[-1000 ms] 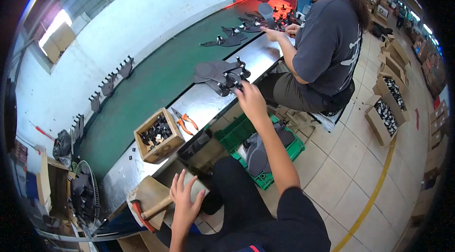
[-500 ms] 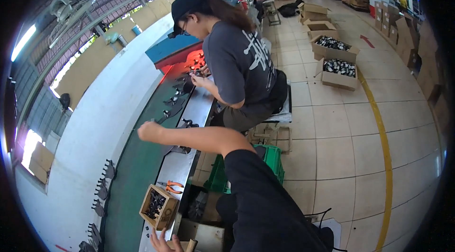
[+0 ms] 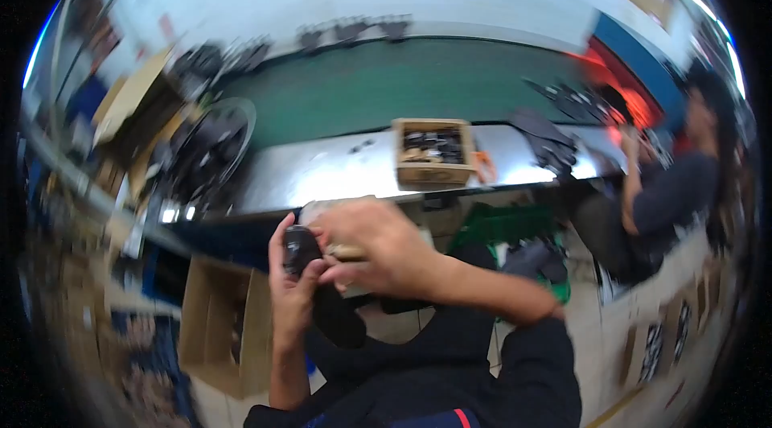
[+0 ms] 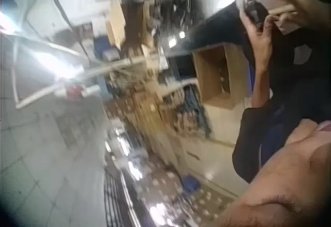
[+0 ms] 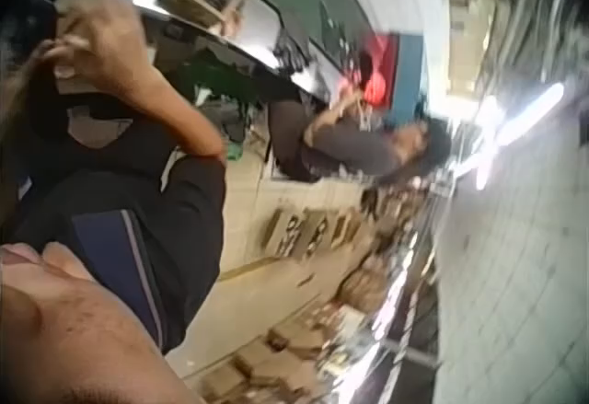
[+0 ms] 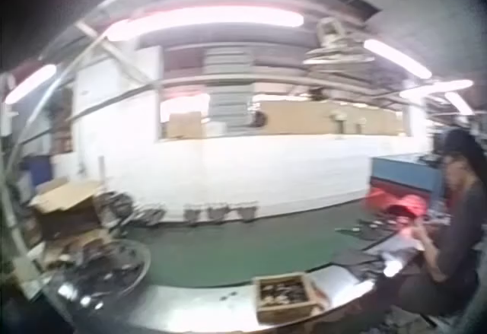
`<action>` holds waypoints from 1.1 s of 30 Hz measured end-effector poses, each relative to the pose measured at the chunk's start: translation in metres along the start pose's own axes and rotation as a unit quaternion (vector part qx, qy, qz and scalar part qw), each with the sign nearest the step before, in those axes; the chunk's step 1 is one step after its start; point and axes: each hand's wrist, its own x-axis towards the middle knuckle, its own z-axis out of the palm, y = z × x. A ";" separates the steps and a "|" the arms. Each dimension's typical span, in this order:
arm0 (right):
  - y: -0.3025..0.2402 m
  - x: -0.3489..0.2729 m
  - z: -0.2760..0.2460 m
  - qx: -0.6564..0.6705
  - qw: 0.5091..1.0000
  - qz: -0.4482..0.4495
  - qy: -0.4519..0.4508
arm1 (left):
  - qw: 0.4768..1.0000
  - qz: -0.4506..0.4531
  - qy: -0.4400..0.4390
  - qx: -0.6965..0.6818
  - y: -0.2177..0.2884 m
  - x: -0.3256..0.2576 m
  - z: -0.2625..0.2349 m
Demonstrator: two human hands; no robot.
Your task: The recorder is assembling shoe components by inserting small pins and using a hammer to secure them at a factory workbench.
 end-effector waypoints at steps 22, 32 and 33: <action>0.014 -0.228 -0.027 0.306 0.661 0.629 0.271 | 0.778 0.156 0.083 0.603 -0.104 0.171 -0.040; 0.055 -0.205 -0.003 0.303 0.697 0.612 0.218 | 0.778 0.018 -0.089 0.622 -0.165 0.297 -0.067; 0.057 -0.194 0.000 0.309 0.697 0.610 0.218 | 0.771 0.044 -0.101 0.627 -0.159 0.289 -0.064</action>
